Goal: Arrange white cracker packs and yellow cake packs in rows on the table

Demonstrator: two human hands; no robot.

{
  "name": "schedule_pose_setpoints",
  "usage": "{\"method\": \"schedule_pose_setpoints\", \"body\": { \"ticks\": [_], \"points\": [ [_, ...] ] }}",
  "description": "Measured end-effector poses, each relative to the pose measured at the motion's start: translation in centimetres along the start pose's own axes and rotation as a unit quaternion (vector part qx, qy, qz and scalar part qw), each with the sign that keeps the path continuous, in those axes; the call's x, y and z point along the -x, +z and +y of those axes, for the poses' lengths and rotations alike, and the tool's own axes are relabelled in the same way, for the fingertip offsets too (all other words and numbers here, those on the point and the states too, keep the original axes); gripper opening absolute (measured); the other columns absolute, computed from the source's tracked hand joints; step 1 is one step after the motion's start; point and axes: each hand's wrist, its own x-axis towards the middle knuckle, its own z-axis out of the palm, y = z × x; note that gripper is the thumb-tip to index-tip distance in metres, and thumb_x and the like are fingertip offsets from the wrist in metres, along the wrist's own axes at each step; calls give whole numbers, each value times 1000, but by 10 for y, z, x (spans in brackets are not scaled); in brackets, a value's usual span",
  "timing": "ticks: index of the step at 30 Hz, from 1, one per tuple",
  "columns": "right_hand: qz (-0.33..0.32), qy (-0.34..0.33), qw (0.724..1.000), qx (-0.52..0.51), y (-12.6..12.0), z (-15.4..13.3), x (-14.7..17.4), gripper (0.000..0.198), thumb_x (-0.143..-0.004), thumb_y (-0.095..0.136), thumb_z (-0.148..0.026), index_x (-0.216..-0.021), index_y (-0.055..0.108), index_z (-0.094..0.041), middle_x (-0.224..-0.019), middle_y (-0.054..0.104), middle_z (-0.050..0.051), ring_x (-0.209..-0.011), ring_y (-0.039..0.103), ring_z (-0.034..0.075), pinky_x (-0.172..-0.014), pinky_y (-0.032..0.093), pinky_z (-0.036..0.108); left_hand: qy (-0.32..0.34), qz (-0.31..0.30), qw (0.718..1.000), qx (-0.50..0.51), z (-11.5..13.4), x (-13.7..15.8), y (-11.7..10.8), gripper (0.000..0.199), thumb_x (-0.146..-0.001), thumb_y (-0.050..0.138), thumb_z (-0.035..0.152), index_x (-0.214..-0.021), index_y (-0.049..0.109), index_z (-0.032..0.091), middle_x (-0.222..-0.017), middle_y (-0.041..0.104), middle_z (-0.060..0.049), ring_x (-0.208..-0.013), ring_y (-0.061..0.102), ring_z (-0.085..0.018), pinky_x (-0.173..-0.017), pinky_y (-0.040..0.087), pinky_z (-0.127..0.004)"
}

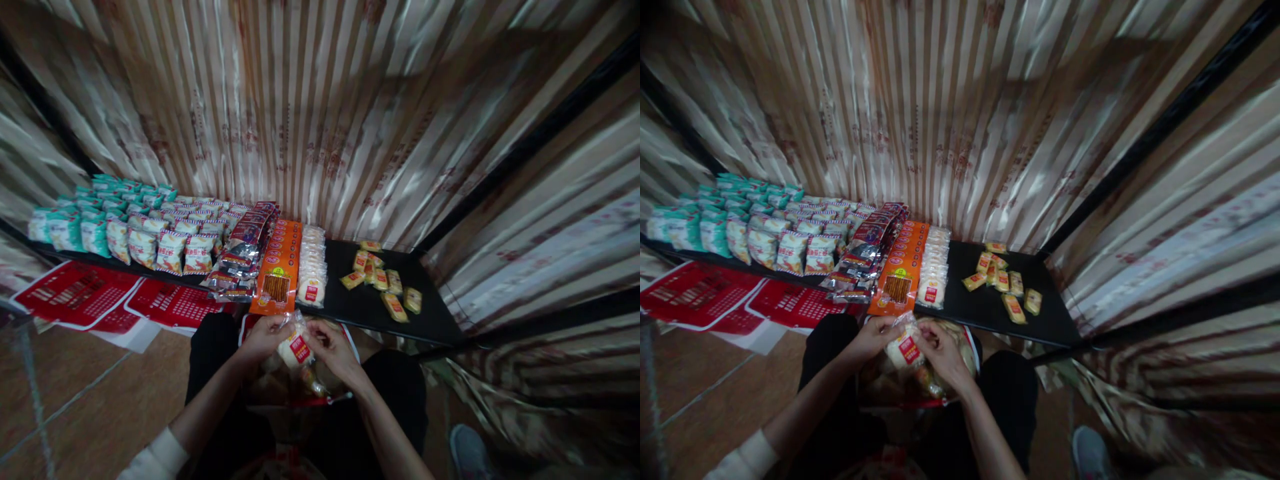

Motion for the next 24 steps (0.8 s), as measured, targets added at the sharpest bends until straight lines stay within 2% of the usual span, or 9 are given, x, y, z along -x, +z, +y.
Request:
{"method": "schedule_pose_setpoints", "body": {
  "ticks": [3,5,9,13,15,17,19,21,24],
  "points": [
    [-63,18,992,-107,-4,1,2,35,-77,58,-49,-97,64,-21,-86,65,2,-79,60,16,-73,47,28,20,-27,998,-46,9,-7,7,36,-70,61,46,-78,65,12,-72,65,-3,-68,57,-15,-63,44,-25],
    [-60,23,989,-135,-8,4,3,33,-76,60,-48,-94,64,-20,-86,66,2,-79,60,17,-73,47,28,29,-30,998,-57,13,-13,14,30,-72,59,42,-80,64,13,-75,66,-3,-71,58,-16,-64,45,-25],
    [9,55,979,-194,-23,16,2,35,-70,67,-48,-91,65,-20,-85,68,2,-75,62,18,-71,48,29,37,20,997,-69,16,-27,34,29,-75,56,32,-98,62,15,-91,66,-5,-82,60,-17,-72,47,-26],
    [134,91,955,-249,-42,27,-4,41,-64,71,-50,-87,64,-18,-79,69,4,-70,63,19,-66,49,30,42,95,983,-152,19,-36,57,40,-77,49,26,-116,53,16,-108,61,-8,-80,59,-15,-73,50,-27],
    [186,99,940,-267,-53,30,-12,42,-61,73,-50,-86,63,-17,-77,69,4,-69,64,20,-65,49,30,73,106,974,-189,22,-41,70,43,-77,47,22,-119,51,16,-120,54,-10,-92,58,-17,-74,51,-26],
    [224,98,930,-275,-66,33,-23,44,-59,74,-50,-86,62,-17,-74,69,3,-67,64,19,-63,49,29,118,107,961,-226,26,-49,82,44,-76,46,20,-120,51,16,-131,46,-11,-112,51,-20,-83,50,-28],
    [250,84,925,-275,-79,37,-37,44,-59,73,-50,-87,62,-18,-73,69,2,-65,63,18,-61,49,28,153,95,946,-270,30,-59,95,44,-77,45,20,-120,52,15,-137,41,-12,-126,39,-23,-97,44,-32],
    [266,65,926,-258,-94,42,-54,42,-61,71,-49,-88,62,-18,-73,68,1,-63,62,17,-60,48,27,168,78,931,-313,37,-72,107,42,-77,46,20,-118,55,14,-139,39,-12,-130,34,-24,-106,34,-37],
    [282,36,940,-189,-118,49,-86,35,-65,65,-47,-85,62,-18,-69,66,0,-60,59,15,-56,46,25,165,69,917,-356,50,-97,123,40,-78,47,22,-115,58,14,-140,38,-12,-131,31,-26,-112,24,-39]
  ]
}}
